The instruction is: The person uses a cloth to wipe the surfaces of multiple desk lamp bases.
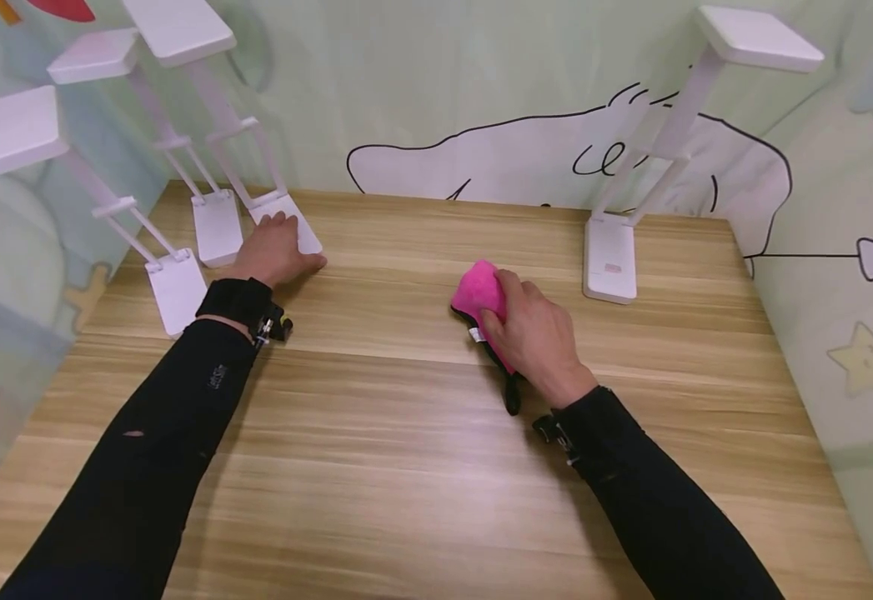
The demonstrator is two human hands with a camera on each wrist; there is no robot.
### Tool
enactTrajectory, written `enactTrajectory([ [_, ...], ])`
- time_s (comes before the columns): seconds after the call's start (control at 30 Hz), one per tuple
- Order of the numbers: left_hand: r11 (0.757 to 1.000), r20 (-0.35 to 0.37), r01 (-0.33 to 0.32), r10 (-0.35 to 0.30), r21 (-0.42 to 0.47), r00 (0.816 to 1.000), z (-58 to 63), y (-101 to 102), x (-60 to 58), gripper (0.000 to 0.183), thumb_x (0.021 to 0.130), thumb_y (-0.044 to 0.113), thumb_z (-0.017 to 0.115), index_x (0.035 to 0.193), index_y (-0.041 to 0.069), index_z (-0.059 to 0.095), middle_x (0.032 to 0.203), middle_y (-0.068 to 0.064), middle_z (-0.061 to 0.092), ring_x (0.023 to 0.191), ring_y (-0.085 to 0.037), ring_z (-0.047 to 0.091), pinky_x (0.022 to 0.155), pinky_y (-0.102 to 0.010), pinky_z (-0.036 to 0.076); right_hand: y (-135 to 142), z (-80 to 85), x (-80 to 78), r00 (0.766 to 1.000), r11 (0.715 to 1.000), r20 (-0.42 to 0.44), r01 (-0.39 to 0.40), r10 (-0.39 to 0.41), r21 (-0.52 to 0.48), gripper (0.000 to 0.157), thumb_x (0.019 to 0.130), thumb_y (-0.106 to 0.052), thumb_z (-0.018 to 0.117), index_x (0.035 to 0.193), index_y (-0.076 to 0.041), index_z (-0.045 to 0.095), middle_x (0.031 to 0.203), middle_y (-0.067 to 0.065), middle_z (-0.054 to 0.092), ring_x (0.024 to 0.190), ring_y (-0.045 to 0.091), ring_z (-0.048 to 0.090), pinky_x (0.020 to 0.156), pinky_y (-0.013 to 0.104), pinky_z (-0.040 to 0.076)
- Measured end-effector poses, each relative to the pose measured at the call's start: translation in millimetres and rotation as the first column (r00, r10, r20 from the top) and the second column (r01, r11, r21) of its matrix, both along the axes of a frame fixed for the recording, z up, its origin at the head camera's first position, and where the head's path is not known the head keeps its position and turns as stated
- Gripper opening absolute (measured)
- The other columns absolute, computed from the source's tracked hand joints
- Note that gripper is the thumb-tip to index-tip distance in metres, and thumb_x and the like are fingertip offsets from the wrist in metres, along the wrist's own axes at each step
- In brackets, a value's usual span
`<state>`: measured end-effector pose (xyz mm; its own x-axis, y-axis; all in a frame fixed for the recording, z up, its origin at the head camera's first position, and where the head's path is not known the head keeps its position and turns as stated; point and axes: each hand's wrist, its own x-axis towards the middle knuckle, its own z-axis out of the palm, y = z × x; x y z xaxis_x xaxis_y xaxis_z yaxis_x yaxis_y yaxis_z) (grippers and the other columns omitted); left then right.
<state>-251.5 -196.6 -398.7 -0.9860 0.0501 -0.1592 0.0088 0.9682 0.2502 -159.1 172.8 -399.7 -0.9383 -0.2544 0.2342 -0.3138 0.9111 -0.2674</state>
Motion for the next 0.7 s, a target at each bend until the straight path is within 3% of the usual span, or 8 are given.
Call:
enactTrajectory([
  [0.13,1.000,-0.002,0.018,-0.018,0.001,1.000,0.3,3.1,2.3,0.084,0.080,0.044,0.065,0.138,-0.008,0.034,0.143,-0.026,0.036,0.133,-0.043,0.029,0.109,-0.052,0.031,0.8,-1.1,-0.7,1.000,1.000,0.023,0.005,-0.005,0.000,0.055,0.087,-0.032,0.060,0.131,-0.003,0.046,0.099,0.019,0.064,0.070,0.027,0.056,0.058,0.045,0.051],
  [0.4,0.996,0.033,0.087,-0.087,0.021,0.996,-0.6,18.4,9.1,0.089,0.081,0.044,0.064,0.144,-0.006,0.025,0.151,-0.026,0.024,0.140,-0.043,0.017,0.116,-0.049,0.021,4.1,-1.7,-1.4,0.999,1.000,0.031,0.016,-0.016,0.007,0.055,0.087,-0.033,0.060,0.131,-0.004,0.046,0.097,0.018,0.064,0.069,0.027,0.055,0.056,0.043,0.050],
  [0.7,0.986,0.040,0.158,-0.160,0.054,0.986,0.1,31.8,25.8,0.089,0.081,0.044,0.065,0.146,-0.002,0.023,0.155,-0.020,0.018,0.143,-0.040,0.010,0.117,-0.049,0.018,5.8,-0.7,-3.9,0.997,0.999,0.071,0.034,-0.035,0.003,0.056,0.087,-0.035,0.060,0.132,-0.005,0.045,0.103,0.018,0.064,0.074,0.028,0.056,0.064,0.046,0.052],
])
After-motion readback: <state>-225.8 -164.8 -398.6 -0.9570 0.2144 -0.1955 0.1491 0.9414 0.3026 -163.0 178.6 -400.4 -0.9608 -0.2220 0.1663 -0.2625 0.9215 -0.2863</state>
